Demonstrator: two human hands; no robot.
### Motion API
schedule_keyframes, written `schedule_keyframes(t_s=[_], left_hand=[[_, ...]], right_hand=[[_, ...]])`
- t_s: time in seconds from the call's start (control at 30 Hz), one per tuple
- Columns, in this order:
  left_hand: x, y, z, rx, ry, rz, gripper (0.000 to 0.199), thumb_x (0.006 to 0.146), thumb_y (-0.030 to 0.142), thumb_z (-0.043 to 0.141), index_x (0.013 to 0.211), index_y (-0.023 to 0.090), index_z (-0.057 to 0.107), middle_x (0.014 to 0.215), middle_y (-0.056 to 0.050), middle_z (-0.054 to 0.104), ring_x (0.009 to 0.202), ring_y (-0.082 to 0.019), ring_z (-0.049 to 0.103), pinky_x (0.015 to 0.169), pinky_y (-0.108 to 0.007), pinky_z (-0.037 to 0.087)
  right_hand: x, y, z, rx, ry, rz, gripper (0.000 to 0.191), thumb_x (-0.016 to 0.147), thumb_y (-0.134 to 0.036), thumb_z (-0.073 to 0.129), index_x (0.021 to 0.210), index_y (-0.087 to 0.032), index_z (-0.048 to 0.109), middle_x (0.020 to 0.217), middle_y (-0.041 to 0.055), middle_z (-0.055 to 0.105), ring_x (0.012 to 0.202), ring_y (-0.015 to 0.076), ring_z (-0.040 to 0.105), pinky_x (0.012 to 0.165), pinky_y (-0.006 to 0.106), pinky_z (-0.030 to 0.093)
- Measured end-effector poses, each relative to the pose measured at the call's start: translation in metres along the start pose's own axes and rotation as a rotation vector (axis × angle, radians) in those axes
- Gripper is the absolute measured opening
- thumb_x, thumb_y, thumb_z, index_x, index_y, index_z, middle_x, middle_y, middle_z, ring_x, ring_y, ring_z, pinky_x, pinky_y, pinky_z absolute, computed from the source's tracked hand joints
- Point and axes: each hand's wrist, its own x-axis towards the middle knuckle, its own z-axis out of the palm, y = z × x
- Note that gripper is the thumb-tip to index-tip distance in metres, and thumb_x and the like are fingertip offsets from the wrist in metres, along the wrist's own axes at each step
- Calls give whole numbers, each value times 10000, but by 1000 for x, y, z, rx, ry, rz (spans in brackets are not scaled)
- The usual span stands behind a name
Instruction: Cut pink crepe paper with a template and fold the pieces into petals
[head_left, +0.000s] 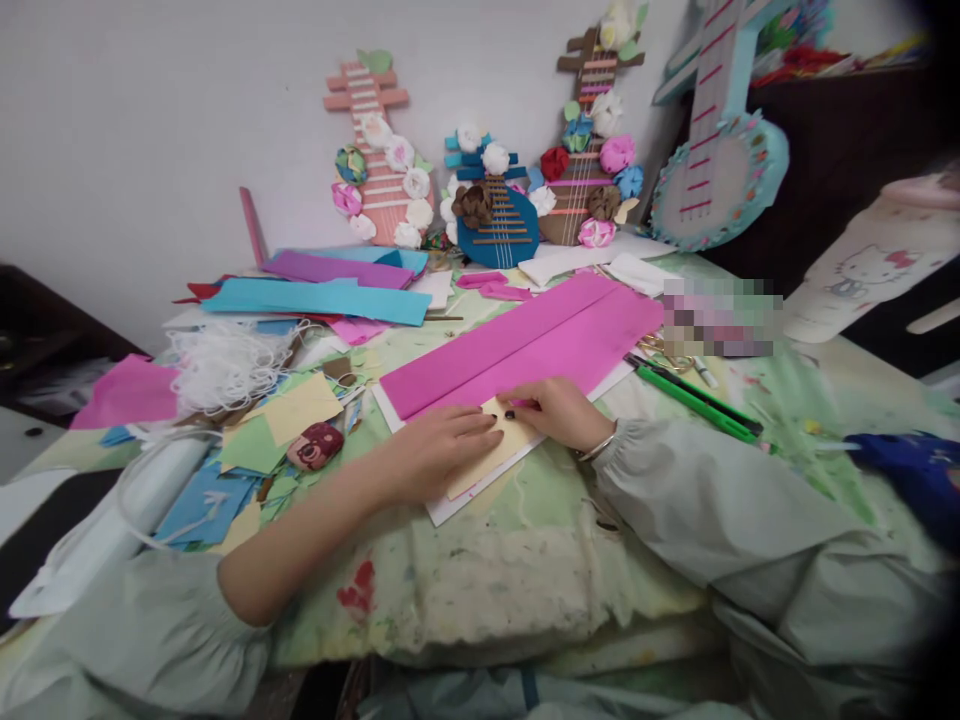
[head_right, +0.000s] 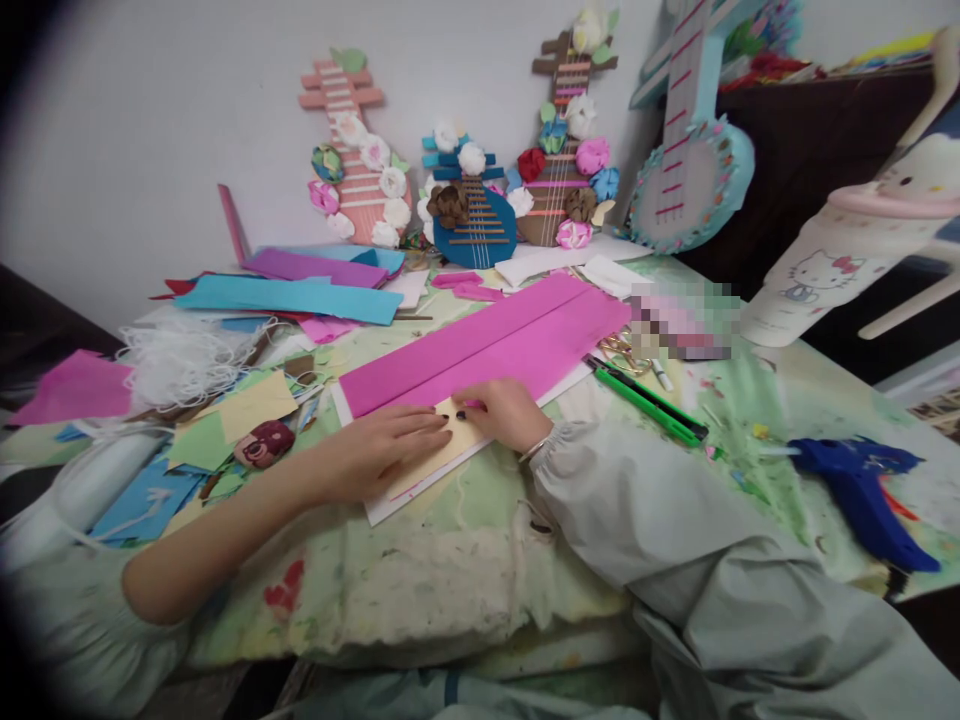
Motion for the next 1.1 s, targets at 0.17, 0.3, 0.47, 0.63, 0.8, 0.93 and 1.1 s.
schedule_keyframes(t_s=[0.17, 0.3, 0.47, 0.63, 0.8, 0.93, 1.1], left_hand=[[16, 16, 12, -45, 141, -161, 389, 902, 317, 450, 1234, 126, 518, 1229, -167, 533, 1159, -286, 480, 983, -453, 419], [15, 19, 19, -98, 155, -180, 481, 897, 369, 474, 1298, 104, 454, 1329, -195, 435, 1252, -302, 385, 1043, -467, 358], [15, 20, 18, -60, 97, -235, 437, 912, 372, 448, 1284, 145, 473, 1330, -177, 450, 1236, -311, 393, 1035, -522, 320], [16, 22, 17, -28, 92, -266, 394, 903, 333, 441, 1261, 174, 489, 1328, -157, 470, 1230, -317, 406, 1022, -549, 303], [17, 21, 19, -25, 106, -251, 383, 899, 310, 435, 1247, 160, 492, 1315, -162, 477, 1238, -313, 400, 1026, -531, 314], [16, 22, 20, -11, 112, -255, 373, 899, 295, 435, 1238, 151, 491, 1307, -155, 483, 1245, -308, 400, 1035, -526, 304], [15, 22, 21, -1, 123, -283, 365, 902, 299, 434, 1242, 178, 486, 1313, -138, 491, 1258, -304, 404, 1055, -550, 261]], right_hand=[[-1, -1, 0, 3, -10, -17, 279, 820, -168, 569, 1035, -244, 729, 944, 34, 751, 840, 189, 683, 723, 255, 459], [0, 1, -4, 18, -27, -34, 315, 816, -137, 553, 1058, -250, 720, 938, 30, 747, 832, 171, 668, 714, 239, 441], [4, 7, -13, 70, -118, -28, 403, 749, -110, 603, 1133, -198, 688, 706, -3, 707, 637, 130, 608, 602, 218, 393], [4, 11, -16, 96, -106, 8, 302, 738, -183, 660, 1032, -184, 732, 648, -9, 677, 580, 120, 569, 564, 220, 376], [4, 12, -13, 70, -112, -52, 236, 773, -179, 630, 973, -212, 750, 763, 9, 725, 647, 132, 604, 617, 229, 397], [4, 13, -13, 44, -124, -83, 243, 801, -188, 616, 1008, -192, 743, 817, 38, 740, 695, 144, 636, 645, 229, 410], [3, 12, -13, 23, -124, -99, 274, 819, -179, 596, 1059, -197, 727, 891, 53, 751, 755, 152, 664, 682, 229, 426]])
